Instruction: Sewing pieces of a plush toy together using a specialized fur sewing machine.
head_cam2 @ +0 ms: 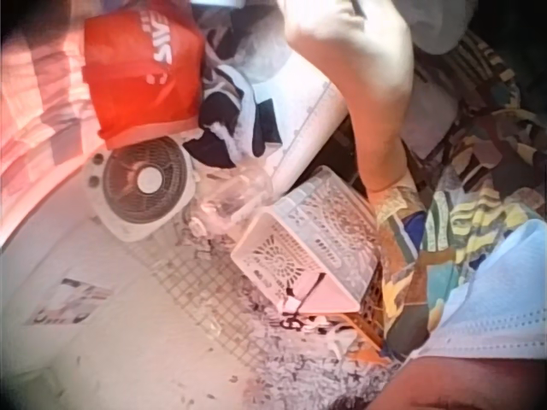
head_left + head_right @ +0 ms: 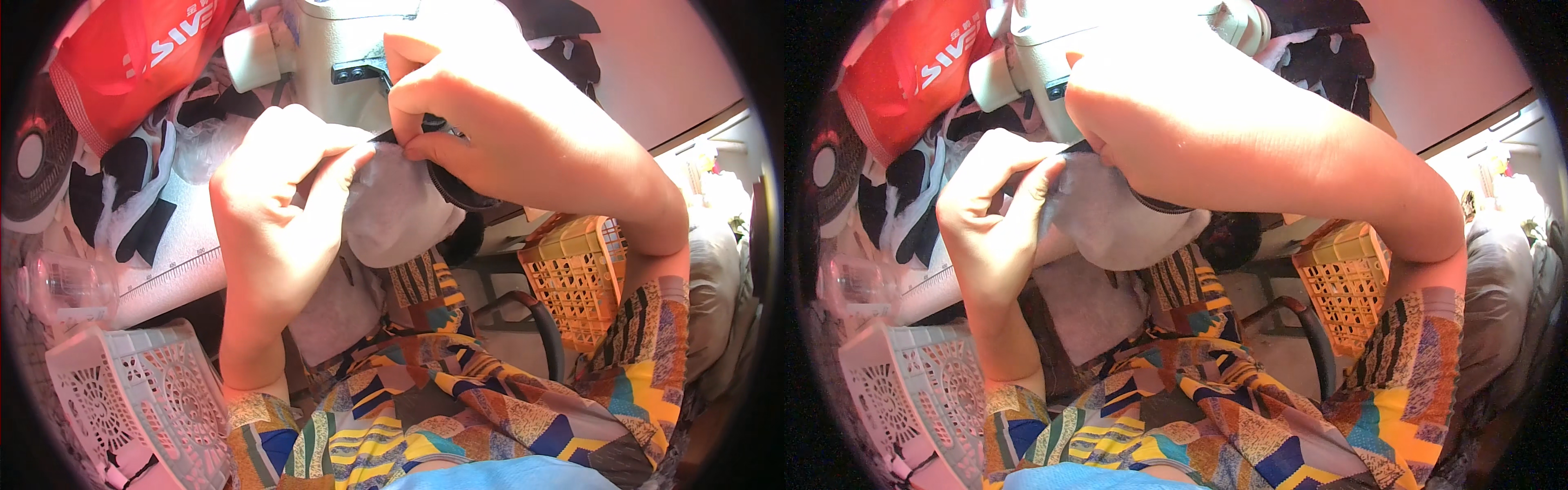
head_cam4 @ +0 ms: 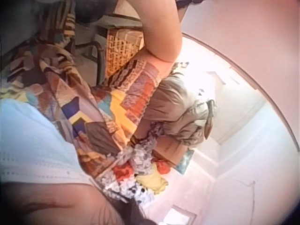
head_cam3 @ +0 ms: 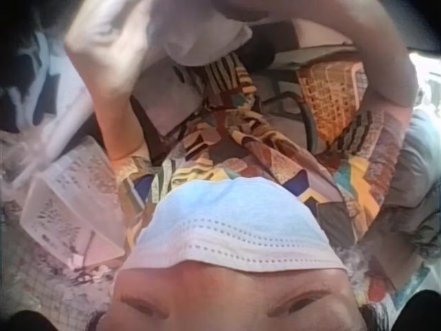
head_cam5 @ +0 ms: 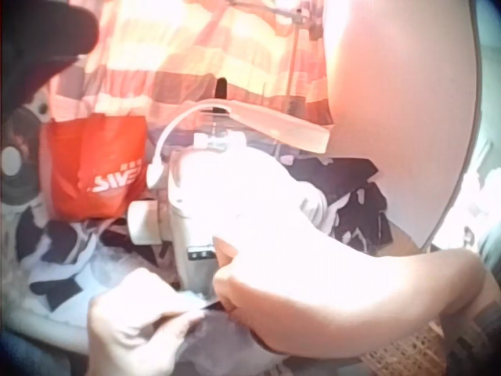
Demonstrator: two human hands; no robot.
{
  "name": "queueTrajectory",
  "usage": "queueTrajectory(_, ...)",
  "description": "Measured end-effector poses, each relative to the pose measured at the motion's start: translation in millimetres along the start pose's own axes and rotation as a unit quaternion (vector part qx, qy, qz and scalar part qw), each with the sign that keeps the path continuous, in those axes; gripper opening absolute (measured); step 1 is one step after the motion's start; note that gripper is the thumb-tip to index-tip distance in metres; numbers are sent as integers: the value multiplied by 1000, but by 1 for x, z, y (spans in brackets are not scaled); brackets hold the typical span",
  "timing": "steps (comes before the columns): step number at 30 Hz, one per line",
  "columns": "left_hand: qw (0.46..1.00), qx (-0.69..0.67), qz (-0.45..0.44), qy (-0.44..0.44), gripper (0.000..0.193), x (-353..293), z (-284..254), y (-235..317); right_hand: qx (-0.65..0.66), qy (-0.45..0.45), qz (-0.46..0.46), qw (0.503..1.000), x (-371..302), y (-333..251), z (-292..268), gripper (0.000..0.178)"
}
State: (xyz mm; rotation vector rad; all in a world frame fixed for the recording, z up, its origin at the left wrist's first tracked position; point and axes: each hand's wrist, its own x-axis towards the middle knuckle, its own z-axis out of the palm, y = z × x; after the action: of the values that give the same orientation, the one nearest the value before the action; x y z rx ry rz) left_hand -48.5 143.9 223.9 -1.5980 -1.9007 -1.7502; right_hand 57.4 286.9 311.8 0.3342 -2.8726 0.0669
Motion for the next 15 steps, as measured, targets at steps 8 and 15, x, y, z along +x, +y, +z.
queueTrajectory(8,996,-66,-50,-20,14,2,12,-5,-28,88,-36,995,-4,6,11,13)
queueTrajectory(15,999,15,33,27,14,2,22,-7,-20,93,42,995,-22,-1,-10,16)
